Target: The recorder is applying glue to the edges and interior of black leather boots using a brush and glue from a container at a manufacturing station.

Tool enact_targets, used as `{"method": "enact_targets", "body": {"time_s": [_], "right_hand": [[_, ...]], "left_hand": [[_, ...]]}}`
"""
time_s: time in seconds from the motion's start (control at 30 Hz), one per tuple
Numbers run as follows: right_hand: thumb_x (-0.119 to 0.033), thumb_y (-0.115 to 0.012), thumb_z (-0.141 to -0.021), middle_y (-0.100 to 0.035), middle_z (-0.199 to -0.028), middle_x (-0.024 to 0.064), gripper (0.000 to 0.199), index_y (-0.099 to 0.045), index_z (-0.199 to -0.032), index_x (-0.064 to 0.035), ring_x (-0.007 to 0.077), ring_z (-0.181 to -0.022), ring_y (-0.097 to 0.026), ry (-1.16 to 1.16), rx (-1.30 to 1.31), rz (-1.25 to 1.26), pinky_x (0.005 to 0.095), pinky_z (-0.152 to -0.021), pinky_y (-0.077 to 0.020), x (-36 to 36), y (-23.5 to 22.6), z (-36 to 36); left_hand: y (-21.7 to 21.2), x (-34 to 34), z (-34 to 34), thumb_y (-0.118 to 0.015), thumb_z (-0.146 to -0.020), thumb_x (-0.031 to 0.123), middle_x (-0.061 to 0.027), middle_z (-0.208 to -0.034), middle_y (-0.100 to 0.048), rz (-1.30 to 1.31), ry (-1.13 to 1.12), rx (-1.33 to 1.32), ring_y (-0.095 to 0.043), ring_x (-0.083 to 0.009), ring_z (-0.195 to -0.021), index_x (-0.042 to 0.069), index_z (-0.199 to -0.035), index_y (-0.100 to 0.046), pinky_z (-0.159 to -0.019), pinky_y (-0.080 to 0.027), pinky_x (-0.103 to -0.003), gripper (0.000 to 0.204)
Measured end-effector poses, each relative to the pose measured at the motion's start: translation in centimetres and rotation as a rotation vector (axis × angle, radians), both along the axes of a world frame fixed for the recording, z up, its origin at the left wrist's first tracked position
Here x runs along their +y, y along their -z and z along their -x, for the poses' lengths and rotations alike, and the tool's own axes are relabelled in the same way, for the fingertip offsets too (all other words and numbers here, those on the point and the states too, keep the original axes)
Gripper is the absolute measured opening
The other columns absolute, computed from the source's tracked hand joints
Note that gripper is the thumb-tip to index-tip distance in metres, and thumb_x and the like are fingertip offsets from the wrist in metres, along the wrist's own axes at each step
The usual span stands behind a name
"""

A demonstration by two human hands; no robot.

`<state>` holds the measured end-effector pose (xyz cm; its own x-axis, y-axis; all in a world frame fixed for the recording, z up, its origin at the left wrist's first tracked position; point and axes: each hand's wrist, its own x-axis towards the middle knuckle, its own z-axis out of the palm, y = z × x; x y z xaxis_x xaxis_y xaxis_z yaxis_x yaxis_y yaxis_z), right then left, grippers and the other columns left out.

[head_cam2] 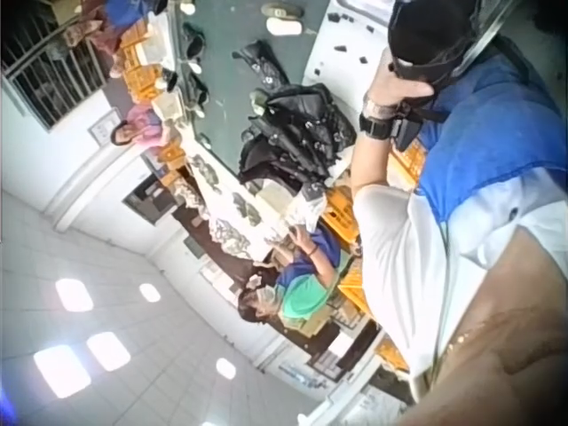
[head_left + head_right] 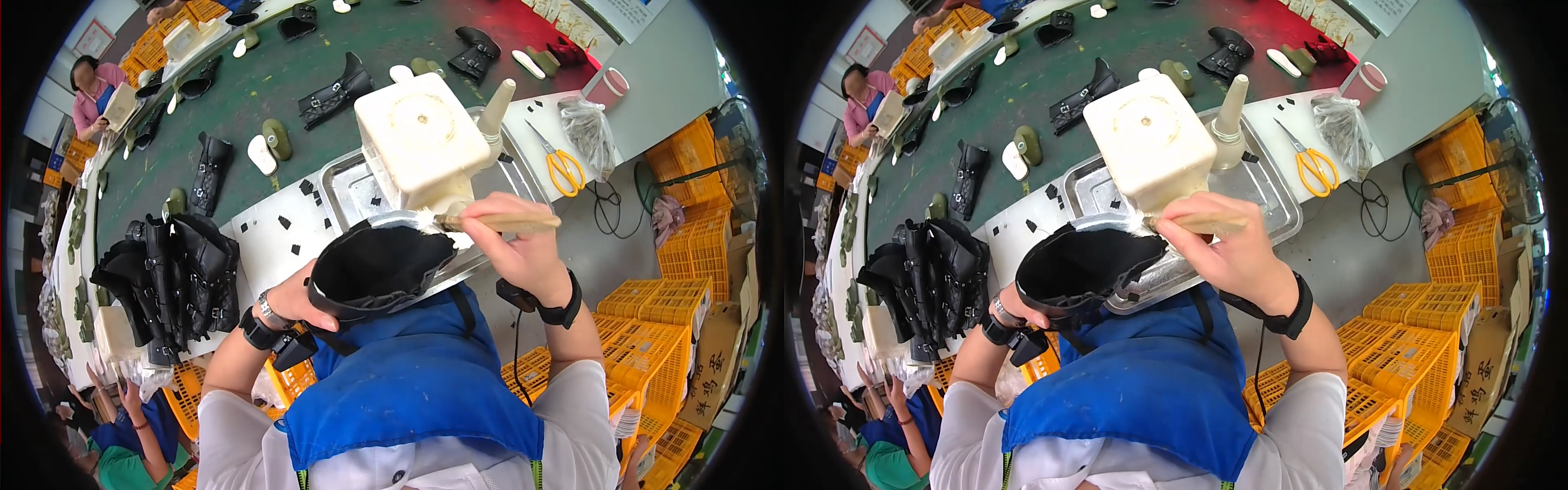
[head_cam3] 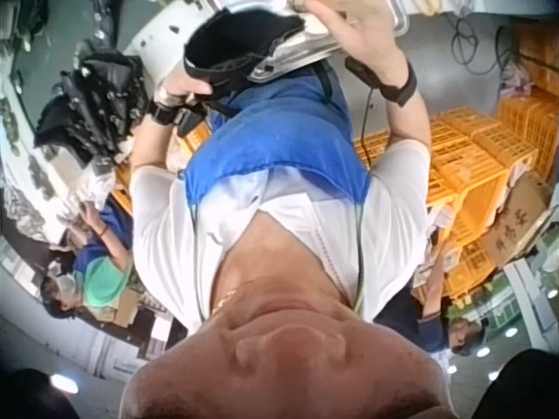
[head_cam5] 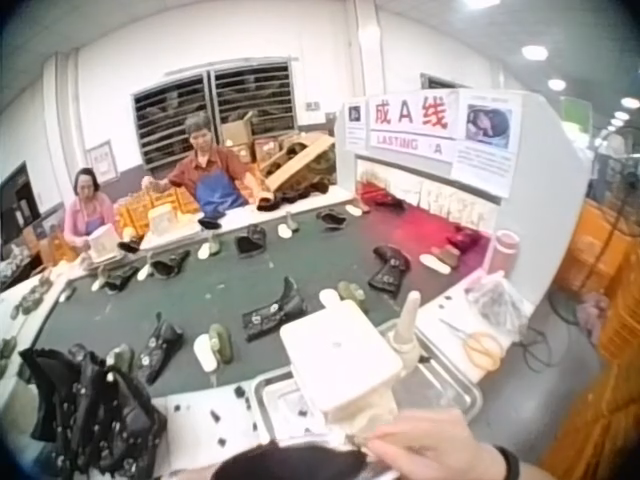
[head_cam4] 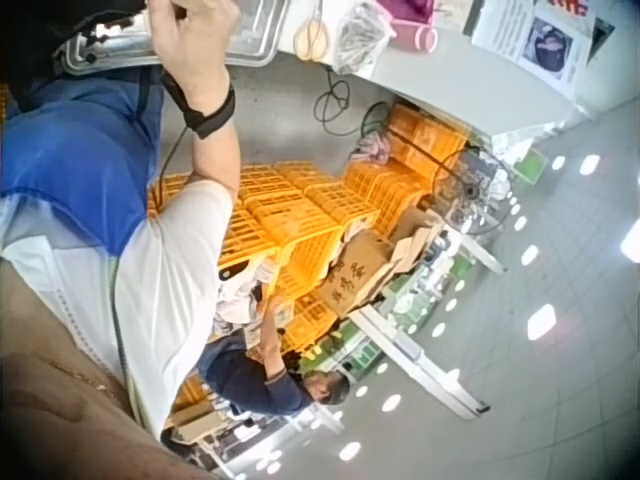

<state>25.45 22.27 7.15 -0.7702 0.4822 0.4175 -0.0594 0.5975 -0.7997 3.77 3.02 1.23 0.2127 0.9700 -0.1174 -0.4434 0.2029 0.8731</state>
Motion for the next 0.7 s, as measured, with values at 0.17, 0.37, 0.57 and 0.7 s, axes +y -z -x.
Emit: {"method": "enact_targets", "body": {"time_s": [0.17,0.37,0.57,0.7], "right_hand": [[-0.005,-0.063,-0.077,-0.060,-0.063,0.0089,0.008,-0.062,-0.078,0.0020,0.0137,-0.051,-0.056,0.077,0.014,0.029,0.0247,-0.047,-0.0425,-0.3,-0.4,1.9],[-0.010,-0.063,-0.077,-0.059,-0.058,0.0103,0.013,-0.063,-0.077,0.0028,0.0146,-0.049,-0.057,0.088,-0.017,-0.105,0.0256,-0.047,-0.0426,0.6,-0.3,3.6],[-0.013,-0.060,-0.082,-0.058,-0.065,0.0017,0.015,-0.061,-0.084,0.0020,0.0052,-0.053,-0.049,0.133,0.057,0.119,0.0201,-0.047,-0.0376,1.5,-0.5,4.0],[-0.015,-0.060,-0.083,-0.054,-0.065,-0.0010,0.017,-0.060,-0.087,0.0008,0.0038,-0.054,-0.047,0.074,0.100,0.415,0.0191,-0.049,-0.0370,0.3,-1.5,4.1]], "left_hand": [[-1.6,-0.4,-0.1,-0.080,-0.058,0.022,-0.0110,-0.118,-0.051,-0.205,-0.038,0.641,-0.051,-0.0197,-0.105,0.000,-0.128,-0.038,-0.093,-0.036,-0.032,0.085],[-2.6,-0.6,-1.6,-0.078,-0.057,0.019,-0.0167,-0.115,-0.051,-0.410,-0.291,1.062,-0.053,-0.0287,-0.101,-0.001,-0.125,-0.041,-0.089,-0.040,-0.034,0.080],[-2.1,-1.3,-2.0,-0.077,-0.059,0.020,-0.0170,-0.112,-0.053,-0.415,-0.377,1.097,-0.054,-0.0304,-0.098,-0.002,-0.122,-0.044,-0.085,-0.041,-0.036,0.075],[-1.8,-1.4,-2.2,-0.077,-0.059,0.020,-0.0173,-0.111,-0.053,-0.470,-0.330,1.125,-0.054,-0.0317,-0.095,-0.002,-0.121,-0.045,-0.084,-0.041,-0.037,0.073]]}}
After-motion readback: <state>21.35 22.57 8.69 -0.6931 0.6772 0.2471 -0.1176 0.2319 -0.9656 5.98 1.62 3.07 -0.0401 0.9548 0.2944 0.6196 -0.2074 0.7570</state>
